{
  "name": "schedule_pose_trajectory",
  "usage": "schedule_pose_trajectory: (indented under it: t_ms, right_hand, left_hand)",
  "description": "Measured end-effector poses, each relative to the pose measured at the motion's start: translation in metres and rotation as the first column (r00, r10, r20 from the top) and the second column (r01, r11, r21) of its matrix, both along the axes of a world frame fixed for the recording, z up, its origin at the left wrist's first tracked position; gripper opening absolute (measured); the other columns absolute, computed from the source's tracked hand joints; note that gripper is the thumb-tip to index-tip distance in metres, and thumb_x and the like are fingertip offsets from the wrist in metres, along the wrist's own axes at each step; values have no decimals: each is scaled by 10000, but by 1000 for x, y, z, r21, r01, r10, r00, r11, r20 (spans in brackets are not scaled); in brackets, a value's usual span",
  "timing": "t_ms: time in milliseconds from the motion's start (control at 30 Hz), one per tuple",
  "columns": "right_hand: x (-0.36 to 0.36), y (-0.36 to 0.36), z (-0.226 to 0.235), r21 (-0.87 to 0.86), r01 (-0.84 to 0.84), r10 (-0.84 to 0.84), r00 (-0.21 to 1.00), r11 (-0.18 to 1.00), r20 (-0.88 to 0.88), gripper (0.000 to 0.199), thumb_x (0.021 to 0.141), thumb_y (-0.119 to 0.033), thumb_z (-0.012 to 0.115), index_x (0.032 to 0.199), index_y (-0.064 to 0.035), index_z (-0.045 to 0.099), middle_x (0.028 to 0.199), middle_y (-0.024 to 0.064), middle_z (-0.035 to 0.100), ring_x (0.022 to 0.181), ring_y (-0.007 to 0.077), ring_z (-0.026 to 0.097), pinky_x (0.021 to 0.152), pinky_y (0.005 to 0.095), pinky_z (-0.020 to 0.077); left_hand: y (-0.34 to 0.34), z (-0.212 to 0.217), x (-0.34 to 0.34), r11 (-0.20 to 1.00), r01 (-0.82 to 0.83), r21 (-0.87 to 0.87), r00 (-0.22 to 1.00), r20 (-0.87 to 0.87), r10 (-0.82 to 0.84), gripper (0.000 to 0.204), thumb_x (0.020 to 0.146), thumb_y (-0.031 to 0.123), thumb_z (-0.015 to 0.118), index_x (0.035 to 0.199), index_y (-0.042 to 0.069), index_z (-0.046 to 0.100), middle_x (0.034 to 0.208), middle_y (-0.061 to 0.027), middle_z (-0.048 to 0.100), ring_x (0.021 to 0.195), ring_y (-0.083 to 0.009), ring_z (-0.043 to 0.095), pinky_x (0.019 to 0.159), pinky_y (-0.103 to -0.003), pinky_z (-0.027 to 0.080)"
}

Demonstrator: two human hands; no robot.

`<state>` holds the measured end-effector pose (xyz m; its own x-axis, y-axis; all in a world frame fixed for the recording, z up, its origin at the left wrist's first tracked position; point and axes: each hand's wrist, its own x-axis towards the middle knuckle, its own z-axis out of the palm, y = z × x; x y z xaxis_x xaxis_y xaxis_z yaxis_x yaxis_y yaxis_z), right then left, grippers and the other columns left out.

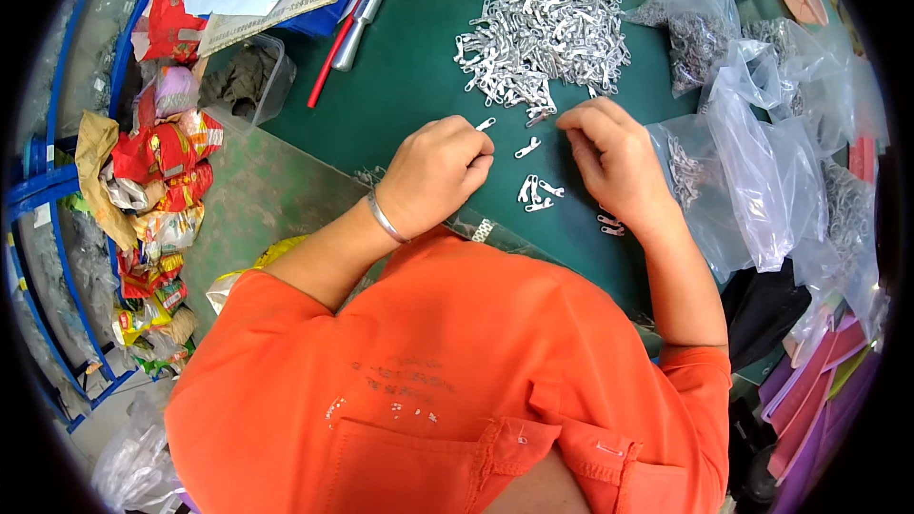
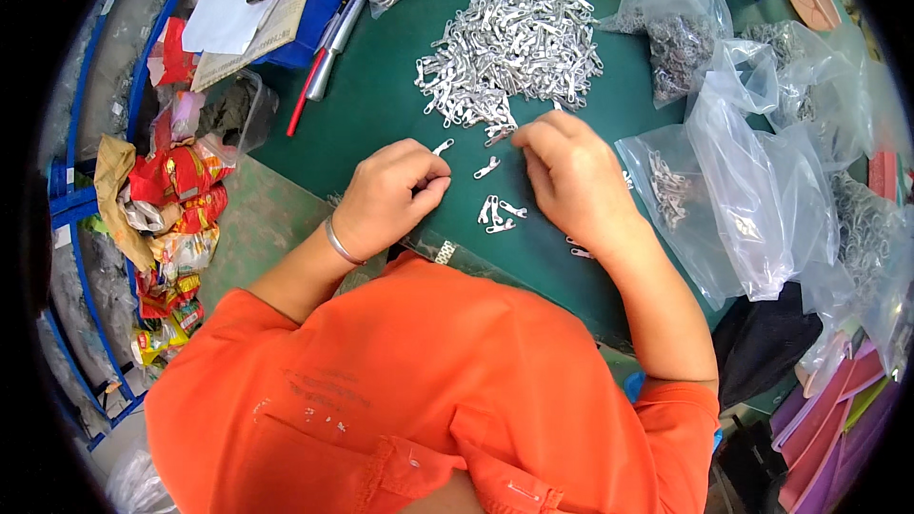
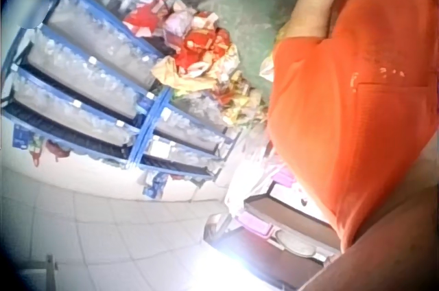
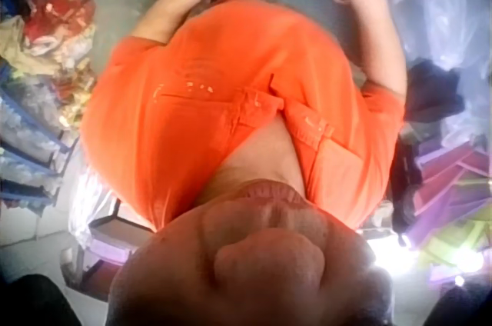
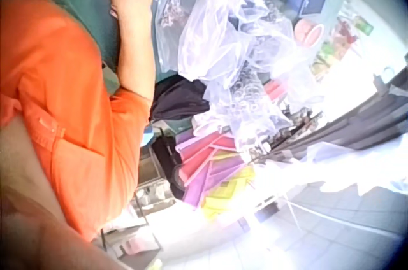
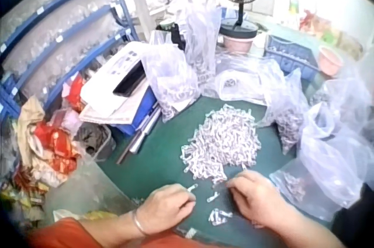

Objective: The person assembles small metal zipper components by hand at a workstation. They pick up individual pieces from a pile, join them together, and arrange the assembled parts on the table before placing them into a plastic bag.

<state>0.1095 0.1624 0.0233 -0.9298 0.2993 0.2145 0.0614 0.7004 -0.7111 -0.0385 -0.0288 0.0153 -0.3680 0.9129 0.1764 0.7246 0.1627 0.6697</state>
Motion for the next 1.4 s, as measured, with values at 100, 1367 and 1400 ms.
schedule_pose_trajectory:
  t_ms: [100, 1367, 1400]
  right_hand:
    - [-2, -2, -2, 2, -25, 25, 997, 1000, -68, 200, 790, 57, 652, 968, -32, 673, 920, 121, 640, 886, 335, 621, 765, 412, 517]
    - [3, 10, 4, -9, -2, 2, 997, 1000, 74, 128, 813, 54, 632, 912, -5, 688, 904, 159, 638, 848, 370, 638, 746, 430, 515]
    - [6, 13, 4, -14, 29, -28, 996, 999, 88, 137, 811, 56, 639, 927, -1, 684, 904, 163, 633, 859, 368, 635, 742, 427, 515]
  left_hand:
    - [1, 2, 1, 1000, 6, -4, 993, 117, -6, 73, 808, 19, 720, 850, 32, 662, 806, -86, 639, 712, -262, 618, 643, -366, 501]
    - [19, -2, -6, 994, -101, -34, 857, 504, 105, 187, 862, -17, 673, 1046, 6, 647, 848, -50, 613, 691, -102, 583, 658, -263, 487]
    - [19, -10, -6, 991, -127, -36, 758, 641, 120, 188, 861, -13, 680, 1046, 7, 653, 852, -42, 622, 687, -93, 580, 651, -255, 484]
